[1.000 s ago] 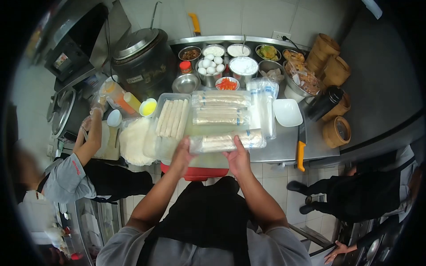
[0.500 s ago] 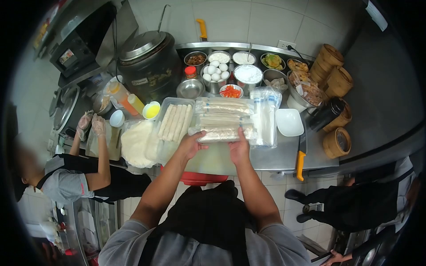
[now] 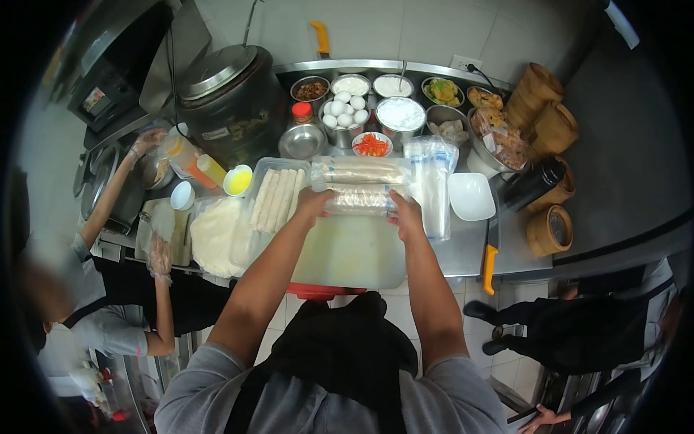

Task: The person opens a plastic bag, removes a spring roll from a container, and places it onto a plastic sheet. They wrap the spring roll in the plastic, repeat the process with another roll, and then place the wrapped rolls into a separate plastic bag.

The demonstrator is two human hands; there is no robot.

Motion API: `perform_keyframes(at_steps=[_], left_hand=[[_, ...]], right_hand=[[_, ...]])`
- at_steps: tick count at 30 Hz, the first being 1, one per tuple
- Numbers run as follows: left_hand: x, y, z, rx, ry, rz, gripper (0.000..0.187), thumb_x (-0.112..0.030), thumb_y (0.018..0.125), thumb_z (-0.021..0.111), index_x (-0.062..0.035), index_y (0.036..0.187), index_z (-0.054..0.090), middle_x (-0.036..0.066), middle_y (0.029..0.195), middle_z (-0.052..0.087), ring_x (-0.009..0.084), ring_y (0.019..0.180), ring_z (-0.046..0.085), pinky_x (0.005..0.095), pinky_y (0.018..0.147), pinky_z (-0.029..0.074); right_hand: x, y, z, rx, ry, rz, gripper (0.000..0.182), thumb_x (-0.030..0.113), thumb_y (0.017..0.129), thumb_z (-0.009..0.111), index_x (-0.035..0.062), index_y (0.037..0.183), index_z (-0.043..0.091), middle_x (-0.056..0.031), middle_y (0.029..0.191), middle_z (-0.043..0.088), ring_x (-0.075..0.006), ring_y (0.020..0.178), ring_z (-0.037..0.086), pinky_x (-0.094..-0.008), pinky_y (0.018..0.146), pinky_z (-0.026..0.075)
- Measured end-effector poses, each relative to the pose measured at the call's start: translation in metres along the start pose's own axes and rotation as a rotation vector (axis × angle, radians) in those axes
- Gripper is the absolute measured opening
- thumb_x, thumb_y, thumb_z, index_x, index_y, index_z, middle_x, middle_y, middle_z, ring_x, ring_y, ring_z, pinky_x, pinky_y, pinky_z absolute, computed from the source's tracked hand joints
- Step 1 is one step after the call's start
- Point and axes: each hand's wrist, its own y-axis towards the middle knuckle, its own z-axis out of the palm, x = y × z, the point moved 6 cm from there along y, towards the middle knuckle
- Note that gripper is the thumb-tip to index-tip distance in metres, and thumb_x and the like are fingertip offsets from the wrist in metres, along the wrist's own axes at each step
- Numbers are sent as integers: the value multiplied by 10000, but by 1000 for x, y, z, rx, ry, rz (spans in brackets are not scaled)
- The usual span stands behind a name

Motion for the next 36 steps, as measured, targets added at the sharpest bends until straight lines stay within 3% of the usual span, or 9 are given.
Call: perform_keyframes(at_steps=[5,7,11,17,20,22,24,27,36], left_hand=[[22,39,-4,-185,308,181,551,-261,718,824,91,1106,654,187,978,706,288,900,708,388,655,587],[1,18,-5,-171,456,213,834,-288,711,797,192,1329,509,355,1221,645,430,1173,645,414,1044,496],[-3,4,4,-69,429,209,863,-307,751,789,182,1381,459,362,1349,562,419,1298,554,428,1105,440],[-45,-99,21,-155,820,628,905,-340,856,749,73,1528,305,287,1637,192,353,1546,170,521,1246,178],[-32,-115,47,86,1026,796,838,-326,892,715,-11,1558,316,200,1669,186,319,1565,136,600,1238,125],[-1,-96,54,225,1128,644,790,-325,919,688,-63,1570,326,138,1688,166,313,1572,108,647,1223,99],[4,-99,54,221,1140,688,746,-325,925,679,-64,1551,369,156,1690,133,315,1574,90,655,1218,111],[8,-121,47,163,1041,833,659,-310,921,685,-51,1487,469,175,1665,200,336,1558,150,648,1213,150],[80,-173,1,365,524,721,387,-206,881,733,-43,1229,685,176,1372,591,361,1289,545,425,1087,446]], right_hand=[[3,7,-1,-95,-303,-21,925,407,824,802,-67,1494,374,-159,1227,633,-248,988,615,-350,704,533],[5,9,-1,-108,-381,-26,934,410,823,801,-73,1499,372,-170,1246,631,-255,996,624,-348,710,538],[-4,28,-15,-197,-599,-237,892,425,826,790,-72,1471,425,-187,1250,626,-281,1047,627,-359,803,545],[26,-55,-13,-296,-841,-590,610,312,841,791,-20,1307,579,-236,1246,570,-362,1171,570,-428,991,470],[38,-71,-33,-408,-908,-851,511,242,836,796,-18,1236,614,-231,1241,579,-382,1172,546,-438,1020,440],[46,-65,-58,-497,-967,-1000,484,222,822,790,-16,1213,633,-214,1205,601,-395,1156,541,-469,1028,420],[52,-65,-84,-701,-1076,-918,454,206,805,790,-18,1175,654,-210,1163,623,-399,1150,541,-503,1023,409],[41,-56,-109,-632,-1140,-849,404,189,811,779,-18,1143,683,-204,1122,644,-391,1116,570,-479,990,441],[64,-46,-109,-591,-1161,-833,226,236,889,713,40,1000,722,-180,941,676,-378,875,657,-469,777,536]])
